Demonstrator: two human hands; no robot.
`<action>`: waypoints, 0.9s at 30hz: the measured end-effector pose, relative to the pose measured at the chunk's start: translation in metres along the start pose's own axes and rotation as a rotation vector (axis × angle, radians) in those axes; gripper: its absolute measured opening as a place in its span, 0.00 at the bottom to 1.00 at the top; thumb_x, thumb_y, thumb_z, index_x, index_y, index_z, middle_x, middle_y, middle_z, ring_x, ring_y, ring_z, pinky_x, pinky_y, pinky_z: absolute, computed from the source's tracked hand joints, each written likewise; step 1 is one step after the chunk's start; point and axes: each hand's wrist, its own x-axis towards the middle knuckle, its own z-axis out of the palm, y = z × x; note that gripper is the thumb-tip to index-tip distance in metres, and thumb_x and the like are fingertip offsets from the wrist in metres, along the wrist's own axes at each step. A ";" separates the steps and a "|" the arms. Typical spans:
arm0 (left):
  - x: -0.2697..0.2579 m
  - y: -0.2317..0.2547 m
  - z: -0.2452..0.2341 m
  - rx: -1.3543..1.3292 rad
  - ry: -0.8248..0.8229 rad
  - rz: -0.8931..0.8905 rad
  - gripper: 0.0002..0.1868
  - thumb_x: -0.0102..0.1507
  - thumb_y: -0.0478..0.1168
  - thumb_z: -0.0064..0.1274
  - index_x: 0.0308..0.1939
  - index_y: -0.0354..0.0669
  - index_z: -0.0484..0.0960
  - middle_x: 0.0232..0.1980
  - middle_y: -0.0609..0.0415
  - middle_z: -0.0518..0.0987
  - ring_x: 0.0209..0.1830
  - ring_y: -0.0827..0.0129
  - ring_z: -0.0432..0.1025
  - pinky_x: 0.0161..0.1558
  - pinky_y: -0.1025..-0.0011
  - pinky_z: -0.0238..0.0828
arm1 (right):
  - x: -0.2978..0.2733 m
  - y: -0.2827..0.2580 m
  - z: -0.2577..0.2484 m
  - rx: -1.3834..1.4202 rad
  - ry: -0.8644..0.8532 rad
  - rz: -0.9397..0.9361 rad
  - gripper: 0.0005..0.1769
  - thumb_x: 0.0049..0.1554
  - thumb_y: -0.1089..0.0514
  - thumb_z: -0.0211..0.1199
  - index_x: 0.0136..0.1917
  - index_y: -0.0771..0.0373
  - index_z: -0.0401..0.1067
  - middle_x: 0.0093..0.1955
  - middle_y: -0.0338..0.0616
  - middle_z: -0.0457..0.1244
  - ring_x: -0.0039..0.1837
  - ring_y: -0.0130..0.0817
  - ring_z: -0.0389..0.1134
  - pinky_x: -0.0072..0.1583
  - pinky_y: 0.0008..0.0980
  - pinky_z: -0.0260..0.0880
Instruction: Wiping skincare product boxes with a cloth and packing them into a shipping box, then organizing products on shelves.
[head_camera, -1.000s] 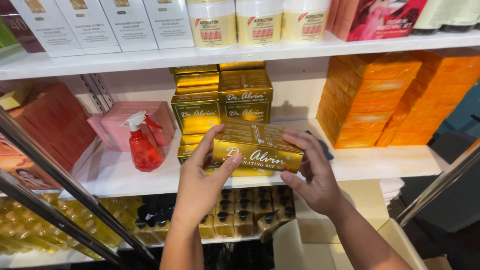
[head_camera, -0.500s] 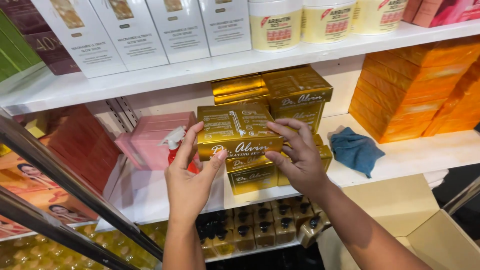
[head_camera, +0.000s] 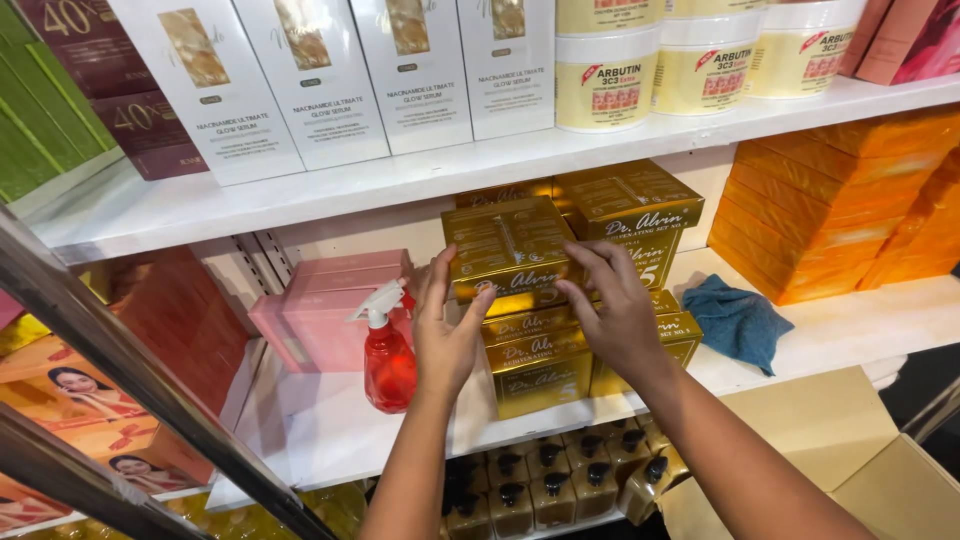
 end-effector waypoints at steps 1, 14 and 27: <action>0.003 -0.001 0.001 -0.004 -0.001 0.002 0.36 0.60 0.44 0.64 0.72 0.47 0.70 0.71 0.41 0.75 0.72 0.58 0.68 0.70 0.64 0.63 | 0.002 0.001 0.001 -0.004 0.002 -0.001 0.26 0.58 0.61 0.67 0.69 0.62 0.68 0.62 0.52 0.62 0.52 0.39 0.69 0.54 0.36 0.72; 0.035 -0.012 0.013 0.314 -0.022 0.071 0.39 0.57 0.53 0.67 0.70 0.53 0.74 0.69 0.46 0.75 0.78 0.52 0.56 0.74 0.54 0.46 | 0.015 0.000 0.015 -0.436 0.162 -0.134 0.23 0.56 0.66 0.65 0.65 0.56 0.76 0.62 0.49 0.64 0.61 0.46 0.61 0.61 0.44 0.60; 0.037 -0.015 0.019 0.393 0.071 0.240 0.37 0.57 0.52 0.67 0.67 0.42 0.77 0.67 0.50 0.78 0.74 0.55 0.60 0.73 0.56 0.49 | -0.031 0.033 0.048 -0.440 0.144 -0.217 0.38 0.58 0.61 0.58 0.81 0.61 0.54 0.84 0.53 0.47 0.85 0.46 0.45 0.81 0.58 0.41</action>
